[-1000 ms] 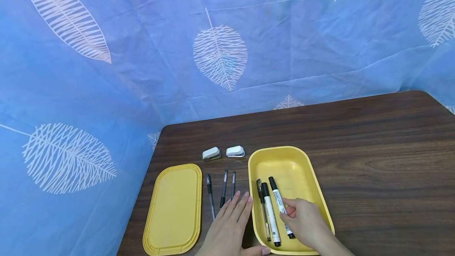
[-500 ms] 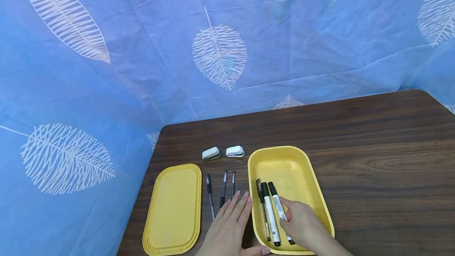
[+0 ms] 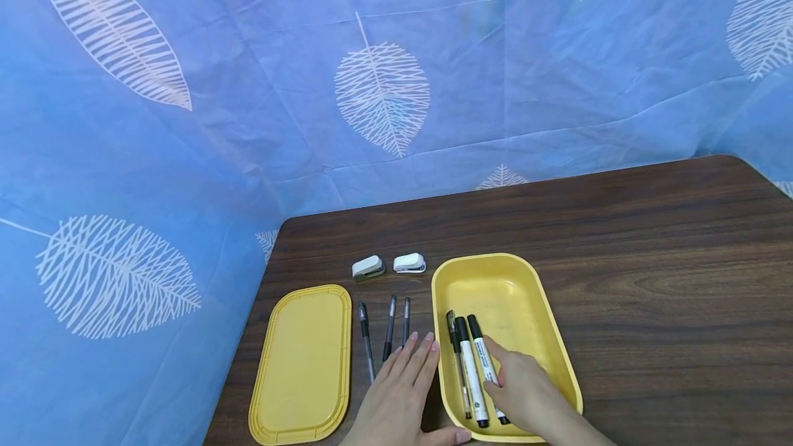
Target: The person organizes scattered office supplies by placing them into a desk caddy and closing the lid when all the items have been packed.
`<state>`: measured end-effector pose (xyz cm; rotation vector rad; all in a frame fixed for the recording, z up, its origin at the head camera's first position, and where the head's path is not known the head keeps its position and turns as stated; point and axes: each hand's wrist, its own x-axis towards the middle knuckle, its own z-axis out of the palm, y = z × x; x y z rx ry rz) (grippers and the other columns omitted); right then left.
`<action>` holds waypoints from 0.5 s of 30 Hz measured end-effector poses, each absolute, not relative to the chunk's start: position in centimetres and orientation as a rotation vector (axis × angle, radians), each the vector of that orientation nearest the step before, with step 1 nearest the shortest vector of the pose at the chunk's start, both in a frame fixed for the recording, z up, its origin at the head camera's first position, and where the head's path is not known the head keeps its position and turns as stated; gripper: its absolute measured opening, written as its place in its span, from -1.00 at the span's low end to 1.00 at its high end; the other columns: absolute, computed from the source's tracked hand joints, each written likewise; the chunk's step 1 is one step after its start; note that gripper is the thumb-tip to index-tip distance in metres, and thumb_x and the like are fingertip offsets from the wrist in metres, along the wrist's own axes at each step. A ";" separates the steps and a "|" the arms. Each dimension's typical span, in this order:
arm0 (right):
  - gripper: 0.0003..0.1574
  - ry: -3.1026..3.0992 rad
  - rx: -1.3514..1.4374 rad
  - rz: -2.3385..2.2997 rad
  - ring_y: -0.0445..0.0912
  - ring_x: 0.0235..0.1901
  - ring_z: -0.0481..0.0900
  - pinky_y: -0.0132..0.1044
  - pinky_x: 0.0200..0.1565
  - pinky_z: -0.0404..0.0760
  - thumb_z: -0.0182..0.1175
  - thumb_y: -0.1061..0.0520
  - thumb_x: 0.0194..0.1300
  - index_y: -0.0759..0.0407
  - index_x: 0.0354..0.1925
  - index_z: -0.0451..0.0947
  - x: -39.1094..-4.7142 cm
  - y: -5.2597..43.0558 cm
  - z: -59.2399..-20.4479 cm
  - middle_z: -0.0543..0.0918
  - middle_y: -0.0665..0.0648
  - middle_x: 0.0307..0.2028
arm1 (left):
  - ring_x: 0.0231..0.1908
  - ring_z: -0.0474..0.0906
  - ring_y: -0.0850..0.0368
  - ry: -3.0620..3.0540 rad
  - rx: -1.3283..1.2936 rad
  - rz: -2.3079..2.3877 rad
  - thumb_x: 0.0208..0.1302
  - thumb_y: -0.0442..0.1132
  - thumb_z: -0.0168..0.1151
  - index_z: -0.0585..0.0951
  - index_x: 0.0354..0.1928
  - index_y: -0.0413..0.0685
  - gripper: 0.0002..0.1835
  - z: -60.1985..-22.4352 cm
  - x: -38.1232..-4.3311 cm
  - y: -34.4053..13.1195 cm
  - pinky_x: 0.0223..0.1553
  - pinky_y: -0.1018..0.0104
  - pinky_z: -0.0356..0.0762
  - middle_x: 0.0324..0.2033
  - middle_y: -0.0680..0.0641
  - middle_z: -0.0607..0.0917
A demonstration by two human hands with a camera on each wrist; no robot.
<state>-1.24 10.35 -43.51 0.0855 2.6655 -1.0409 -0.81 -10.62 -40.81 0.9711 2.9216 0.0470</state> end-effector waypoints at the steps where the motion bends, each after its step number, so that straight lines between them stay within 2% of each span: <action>1: -0.15 2.665 0.083 -1.044 -0.18 -0.66 0.33 -0.39 -0.60 0.29 0.32 0.24 0.10 0.30 0.36 0.31 -1.3 10.4 -43.5 0.40 -0.01 -0.67 | 0.46 0.17 0.00 2.916 0.964 0.052 0.14 0.62 -0.25 0.10 0.51 -0.01 0.09 -40.8 -0.8 -10.6 0.33 0.04 0.35 0.48 -0.01 0.20; 7: -0.11 2.663 0.072 -1.056 -0.17 -0.69 0.32 -0.38 -0.64 0.27 0.29 0.26 0.11 0.25 0.40 0.25 -1.2 10.3 -43.3 0.39 0.00 -0.70 | 0.47 0.14 -0.01 2.872 0.920 0.087 0.13 0.62 -0.22 0.06 0.52 0.03 0.09 -40.7 -0.9 -10.5 0.34 0.01 0.33 0.50 0.01 0.15; 15: -0.10 2.645 0.083 -1.058 -0.15 -0.70 0.33 -0.37 -0.66 0.27 0.29 0.26 0.13 0.29 0.41 0.21 -1.1 10.4 -43.2 0.39 0.01 -0.70 | 0.46 0.16 -0.02 2.878 0.928 0.084 0.13 0.61 -0.21 0.06 0.52 0.02 0.09 -40.7 -0.9 -10.5 0.33 0.01 0.34 0.50 0.00 0.14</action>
